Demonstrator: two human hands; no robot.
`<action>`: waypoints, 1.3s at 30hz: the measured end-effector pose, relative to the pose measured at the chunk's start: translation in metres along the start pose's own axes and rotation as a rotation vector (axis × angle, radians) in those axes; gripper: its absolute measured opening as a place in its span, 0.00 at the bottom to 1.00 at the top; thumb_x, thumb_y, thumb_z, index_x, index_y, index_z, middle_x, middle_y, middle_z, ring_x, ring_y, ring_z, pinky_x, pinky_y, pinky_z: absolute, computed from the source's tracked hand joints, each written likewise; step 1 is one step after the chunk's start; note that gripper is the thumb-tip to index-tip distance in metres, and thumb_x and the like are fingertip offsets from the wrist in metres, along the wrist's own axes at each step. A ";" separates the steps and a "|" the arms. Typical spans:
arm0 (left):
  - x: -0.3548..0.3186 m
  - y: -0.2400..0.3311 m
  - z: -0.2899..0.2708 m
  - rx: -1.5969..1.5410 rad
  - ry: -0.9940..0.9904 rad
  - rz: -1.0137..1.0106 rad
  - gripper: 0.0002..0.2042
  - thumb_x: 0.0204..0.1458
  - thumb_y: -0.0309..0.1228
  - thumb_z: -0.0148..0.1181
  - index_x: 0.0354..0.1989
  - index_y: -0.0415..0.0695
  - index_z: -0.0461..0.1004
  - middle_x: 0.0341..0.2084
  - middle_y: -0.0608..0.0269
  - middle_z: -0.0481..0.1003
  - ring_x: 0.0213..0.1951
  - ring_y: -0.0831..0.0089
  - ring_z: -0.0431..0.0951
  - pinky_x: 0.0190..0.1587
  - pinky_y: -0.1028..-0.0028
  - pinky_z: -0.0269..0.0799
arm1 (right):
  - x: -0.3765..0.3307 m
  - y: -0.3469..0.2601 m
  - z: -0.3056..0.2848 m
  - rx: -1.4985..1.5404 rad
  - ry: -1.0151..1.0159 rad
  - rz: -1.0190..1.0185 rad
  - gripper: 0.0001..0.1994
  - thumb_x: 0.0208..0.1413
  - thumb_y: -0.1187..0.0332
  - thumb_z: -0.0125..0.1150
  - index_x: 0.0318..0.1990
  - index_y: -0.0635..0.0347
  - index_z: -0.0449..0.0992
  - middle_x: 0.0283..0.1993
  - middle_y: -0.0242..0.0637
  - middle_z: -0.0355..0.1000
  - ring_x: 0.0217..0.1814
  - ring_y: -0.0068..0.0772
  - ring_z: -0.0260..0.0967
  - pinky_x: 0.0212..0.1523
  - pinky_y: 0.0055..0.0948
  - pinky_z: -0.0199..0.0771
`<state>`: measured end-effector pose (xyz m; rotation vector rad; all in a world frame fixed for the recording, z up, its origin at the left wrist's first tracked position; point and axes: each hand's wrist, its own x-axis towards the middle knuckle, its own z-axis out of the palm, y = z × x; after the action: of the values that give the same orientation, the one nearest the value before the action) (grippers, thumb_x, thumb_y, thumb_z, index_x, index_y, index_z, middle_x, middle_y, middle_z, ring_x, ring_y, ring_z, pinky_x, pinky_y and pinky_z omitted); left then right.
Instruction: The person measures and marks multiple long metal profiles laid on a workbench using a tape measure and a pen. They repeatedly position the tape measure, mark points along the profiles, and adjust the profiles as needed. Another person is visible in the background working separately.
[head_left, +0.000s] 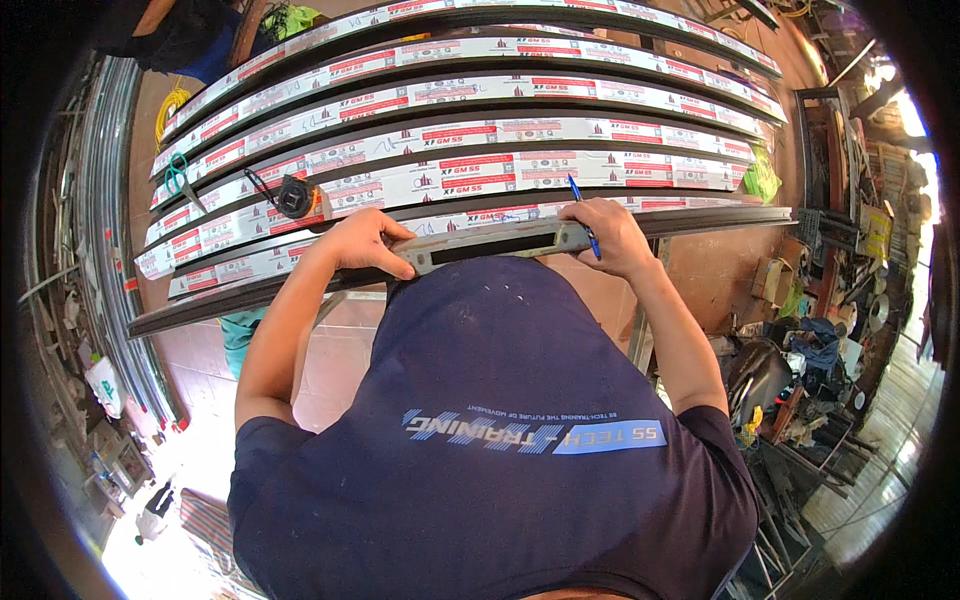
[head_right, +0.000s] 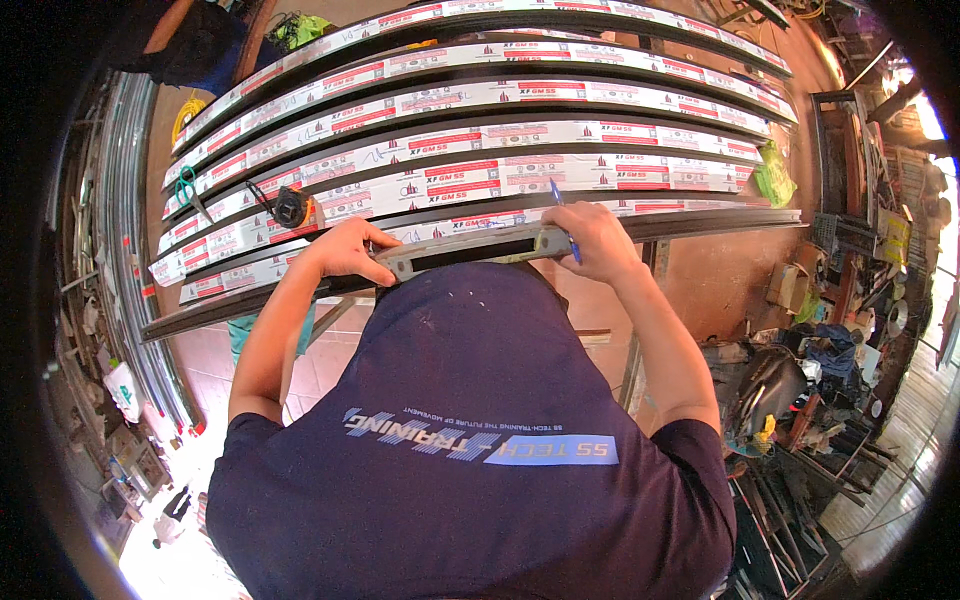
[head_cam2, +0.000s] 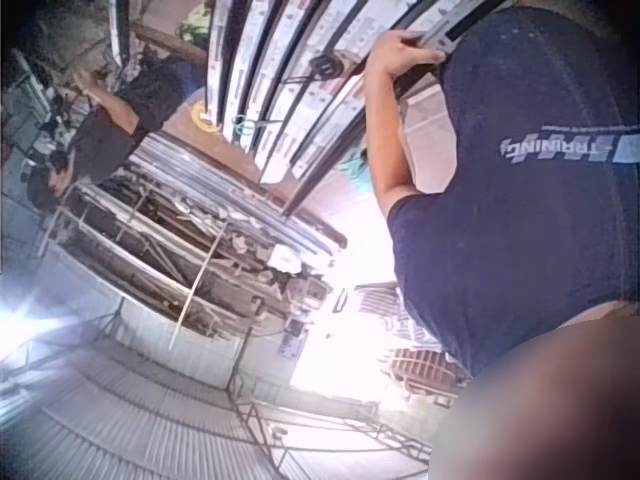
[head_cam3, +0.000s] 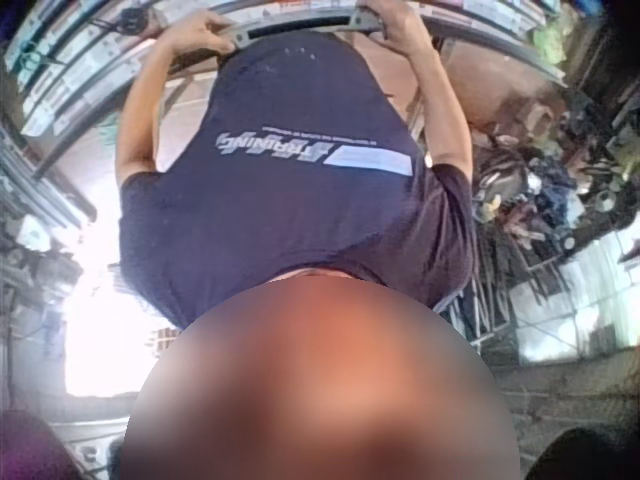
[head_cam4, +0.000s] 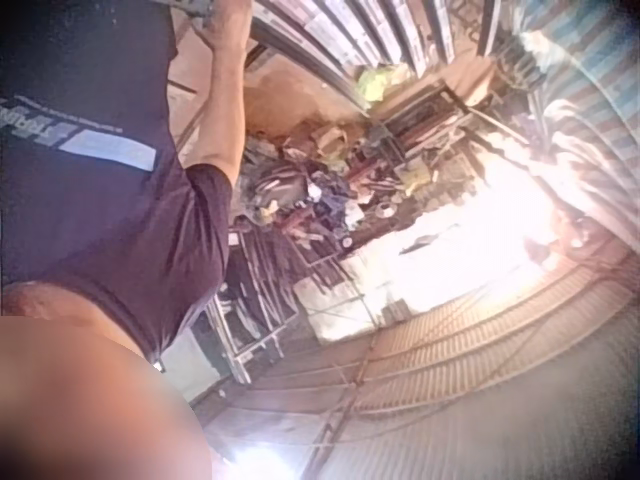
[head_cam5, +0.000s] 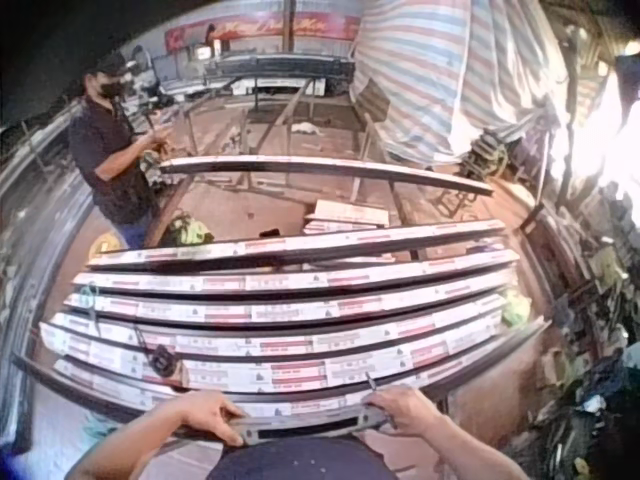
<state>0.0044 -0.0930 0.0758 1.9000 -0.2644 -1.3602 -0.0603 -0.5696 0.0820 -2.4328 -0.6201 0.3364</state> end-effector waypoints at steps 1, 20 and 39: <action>-0.001 0.001 0.001 0.011 0.014 -0.001 0.39 0.40 0.43 0.92 0.65 0.42 0.91 0.51 0.52 0.93 0.50 0.69 0.91 0.59 0.70 0.82 | 0.000 -0.001 0.000 -0.005 0.003 0.003 0.30 0.42 0.76 0.77 0.58 0.53 0.82 0.53 0.42 0.87 0.57 0.58 0.85 0.62 0.52 0.84; -0.015 -0.018 0.042 0.423 0.506 0.255 0.28 0.46 0.52 0.84 0.47 0.42 0.91 0.46 0.52 0.90 0.49 0.46 0.90 0.53 0.57 0.85 | -0.001 0.002 0.005 -0.075 0.038 -0.023 0.28 0.48 0.72 0.85 0.58 0.51 0.81 0.48 0.37 0.85 0.57 0.55 0.83 0.60 0.54 0.81; -0.010 -0.021 0.043 0.314 0.532 0.221 0.35 0.39 0.64 0.89 0.45 0.46 0.93 0.43 0.57 0.89 0.48 0.52 0.90 0.52 0.58 0.84 | -0.011 -0.033 -0.018 0.429 0.263 0.061 0.12 0.80 0.63 0.69 0.58 0.59 0.91 0.42 0.37 0.86 0.43 0.33 0.80 0.48 0.37 0.82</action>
<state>-0.0426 -0.0932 0.0628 2.3323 -0.4203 -0.6591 -0.0749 -0.5607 0.1167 -2.0387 -0.3196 0.1491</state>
